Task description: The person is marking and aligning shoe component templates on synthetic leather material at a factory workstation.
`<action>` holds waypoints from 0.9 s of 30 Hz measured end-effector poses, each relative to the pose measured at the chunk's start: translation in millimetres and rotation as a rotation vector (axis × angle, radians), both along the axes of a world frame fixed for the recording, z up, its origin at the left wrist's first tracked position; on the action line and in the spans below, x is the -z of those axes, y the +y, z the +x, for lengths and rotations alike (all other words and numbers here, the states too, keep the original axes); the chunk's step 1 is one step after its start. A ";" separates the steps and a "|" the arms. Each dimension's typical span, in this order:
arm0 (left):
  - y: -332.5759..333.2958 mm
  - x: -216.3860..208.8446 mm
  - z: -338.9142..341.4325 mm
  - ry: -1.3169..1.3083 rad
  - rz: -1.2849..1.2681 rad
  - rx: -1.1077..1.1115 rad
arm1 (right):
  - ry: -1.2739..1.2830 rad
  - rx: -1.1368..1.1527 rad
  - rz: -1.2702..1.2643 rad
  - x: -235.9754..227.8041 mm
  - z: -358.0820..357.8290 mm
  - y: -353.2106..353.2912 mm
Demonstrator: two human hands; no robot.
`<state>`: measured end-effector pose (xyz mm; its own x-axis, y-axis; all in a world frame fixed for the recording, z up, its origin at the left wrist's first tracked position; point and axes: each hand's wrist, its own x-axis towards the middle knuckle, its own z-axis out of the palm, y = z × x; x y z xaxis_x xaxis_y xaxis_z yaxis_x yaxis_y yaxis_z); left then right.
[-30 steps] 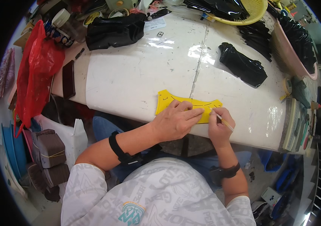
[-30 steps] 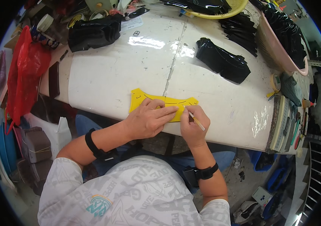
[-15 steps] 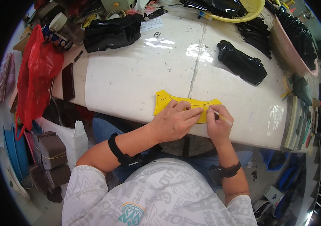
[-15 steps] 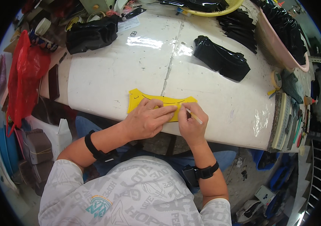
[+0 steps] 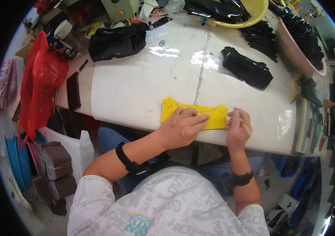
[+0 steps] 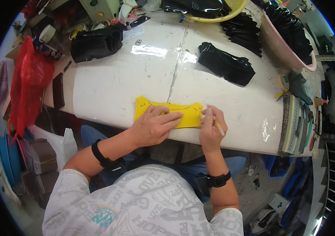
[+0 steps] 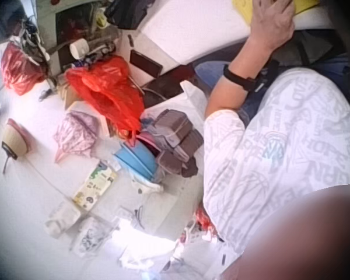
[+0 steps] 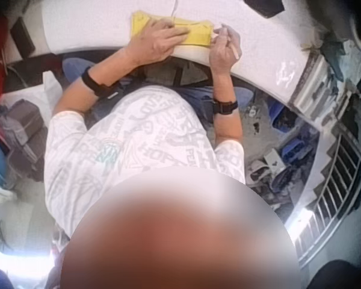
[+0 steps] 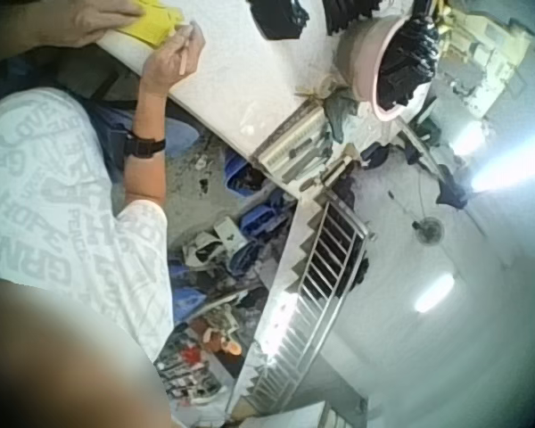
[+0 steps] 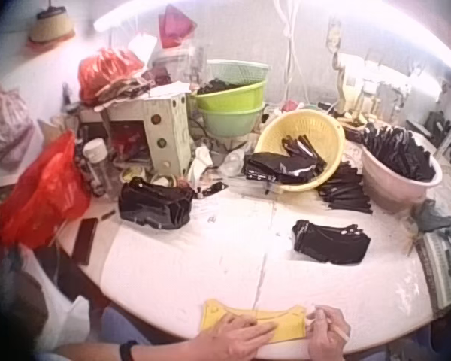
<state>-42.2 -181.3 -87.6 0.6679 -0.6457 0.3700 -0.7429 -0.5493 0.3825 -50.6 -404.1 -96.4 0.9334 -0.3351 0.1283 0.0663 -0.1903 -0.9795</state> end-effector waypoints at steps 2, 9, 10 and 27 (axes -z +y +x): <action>0.4 0.5 -1.4 -0.008 -0.005 0.008 | 0.045 0.102 -0.158 -12.0 0.1 -8.6; 2.5 0.2 -4.2 -0.032 -0.084 0.007 | 0.032 -0.036 -0.180 -0.7 -14.8 -7.5; 3.9 0.5 -4.6 -0.037 -0.080 0.004 | 0.020 -0.035 -0.179 -1.9 -17.1 -7.0; 4.0 6.8 -5.8 -0.089 -0.217 0.007 | 0.075 0.059 -0.221 -3.7 -17.3 13.0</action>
<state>-48.1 -177.3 -94.5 0.6221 -0.5496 0.5576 -0.7826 -0.4559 0.4238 -67.9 -391.1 -92.7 0.9228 -0.3605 0.1358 -0.0222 -0.4016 -0.9155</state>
